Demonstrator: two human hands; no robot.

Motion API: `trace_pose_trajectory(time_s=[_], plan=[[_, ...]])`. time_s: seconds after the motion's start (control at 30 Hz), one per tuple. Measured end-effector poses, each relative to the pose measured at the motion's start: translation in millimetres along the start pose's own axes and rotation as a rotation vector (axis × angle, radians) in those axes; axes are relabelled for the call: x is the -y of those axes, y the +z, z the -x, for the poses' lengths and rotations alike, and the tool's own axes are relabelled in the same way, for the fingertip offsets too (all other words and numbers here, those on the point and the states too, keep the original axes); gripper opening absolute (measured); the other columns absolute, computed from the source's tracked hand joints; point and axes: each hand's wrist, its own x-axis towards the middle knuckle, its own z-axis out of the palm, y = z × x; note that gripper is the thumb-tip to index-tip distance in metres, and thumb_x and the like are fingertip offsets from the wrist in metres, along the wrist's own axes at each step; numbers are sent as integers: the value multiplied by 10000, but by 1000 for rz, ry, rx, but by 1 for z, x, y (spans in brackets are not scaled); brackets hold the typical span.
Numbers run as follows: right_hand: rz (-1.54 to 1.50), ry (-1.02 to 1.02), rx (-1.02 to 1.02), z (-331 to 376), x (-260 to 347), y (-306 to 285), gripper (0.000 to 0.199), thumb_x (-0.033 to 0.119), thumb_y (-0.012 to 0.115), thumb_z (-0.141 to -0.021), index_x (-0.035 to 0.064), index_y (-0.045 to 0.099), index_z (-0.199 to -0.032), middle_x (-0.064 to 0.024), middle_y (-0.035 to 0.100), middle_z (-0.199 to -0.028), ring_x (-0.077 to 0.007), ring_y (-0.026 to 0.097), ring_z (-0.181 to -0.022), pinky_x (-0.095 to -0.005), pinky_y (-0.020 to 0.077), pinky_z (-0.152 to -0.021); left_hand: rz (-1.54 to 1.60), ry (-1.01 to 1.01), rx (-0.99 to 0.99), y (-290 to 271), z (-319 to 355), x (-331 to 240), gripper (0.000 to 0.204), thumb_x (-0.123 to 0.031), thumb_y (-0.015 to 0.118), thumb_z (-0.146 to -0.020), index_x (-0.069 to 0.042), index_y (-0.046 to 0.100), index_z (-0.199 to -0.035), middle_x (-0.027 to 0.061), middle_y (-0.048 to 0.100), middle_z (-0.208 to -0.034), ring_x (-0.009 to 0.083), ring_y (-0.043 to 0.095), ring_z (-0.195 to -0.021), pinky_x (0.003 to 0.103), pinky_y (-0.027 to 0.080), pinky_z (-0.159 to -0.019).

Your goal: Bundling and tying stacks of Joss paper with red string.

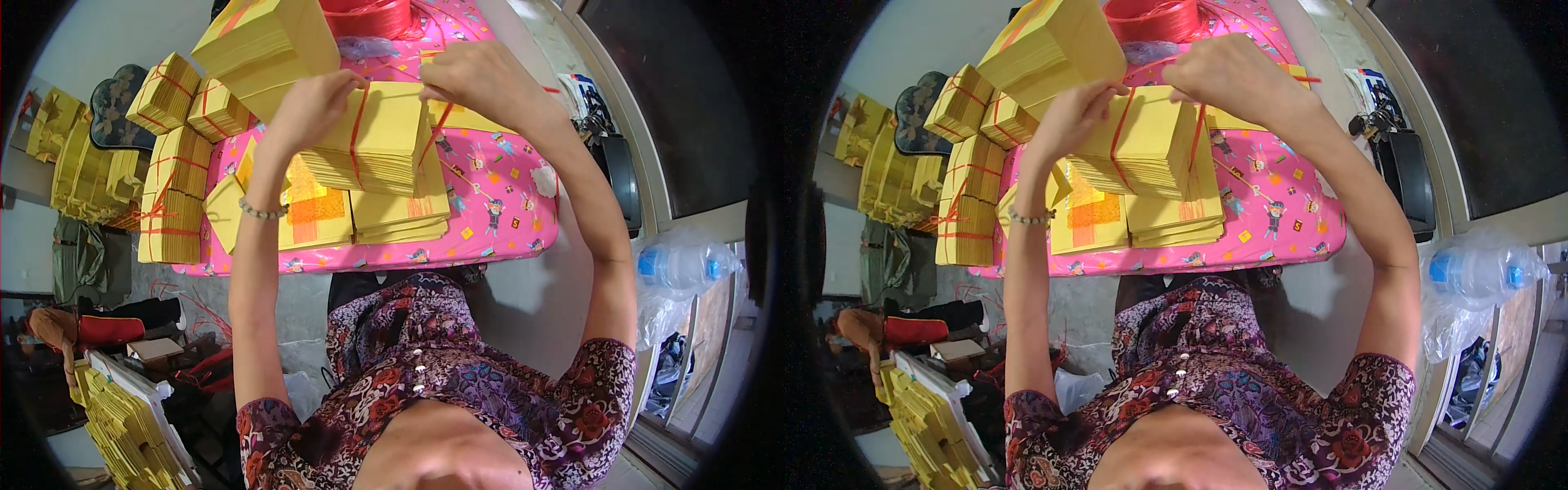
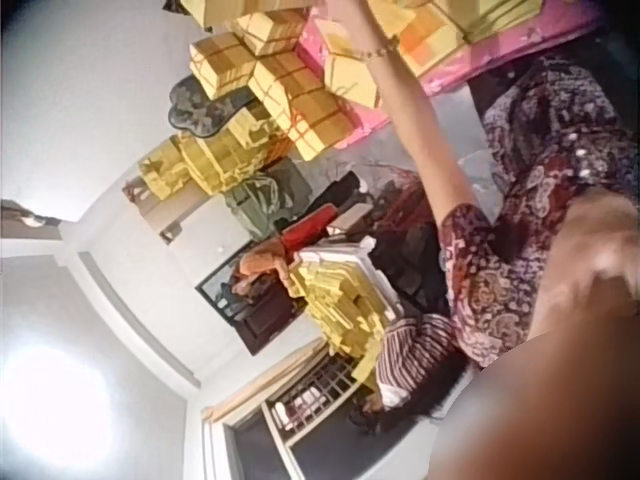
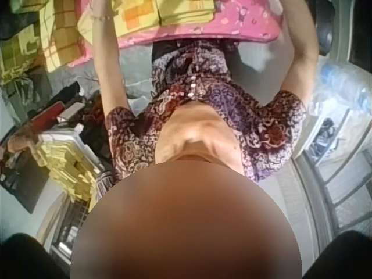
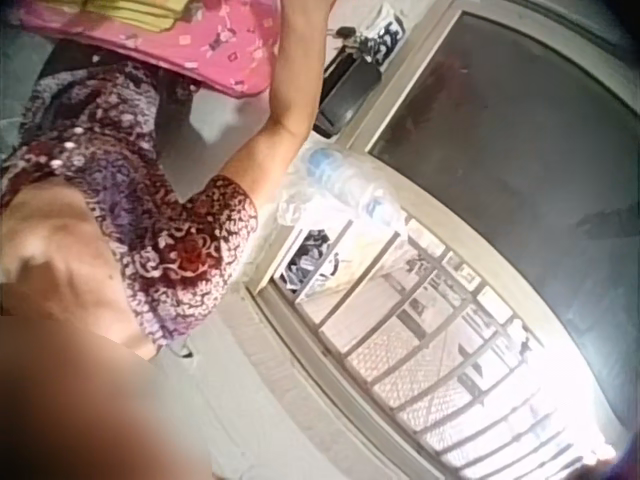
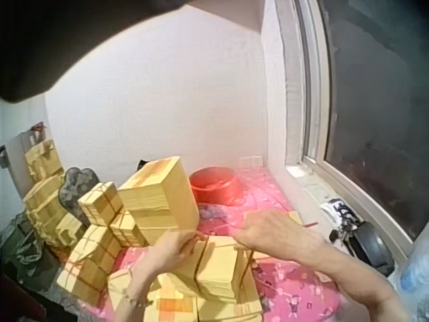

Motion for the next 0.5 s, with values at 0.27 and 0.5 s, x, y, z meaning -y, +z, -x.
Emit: trace_pose_trajectory(time_s=[0.27, 0.5], plan=[[36, -40, -316, -28, 4, -3, 232, 253, 649, -750, 84, 513, -668, -75, 527, -593, -239, 578, -605, -367, 449, -538, -41, 61, 15, 45, -2, -34, 194, -159, 447, -886, -5, 542, -954, 193, 591, -732, 365, 582, -699, 438, 441, -651], [-49, 19, -303, -53, -4, 25, 262, 278, 649, -776, 80, 506, -681, -71, 505, -579, -239, 561, -582, -362, 441, -535, -88, 47, 43, 47, -4, -56, 381, -358, 468, -892, -17, 564, -751, 189, 588, -624, 372, 585, -611, 468, 458, -608]])
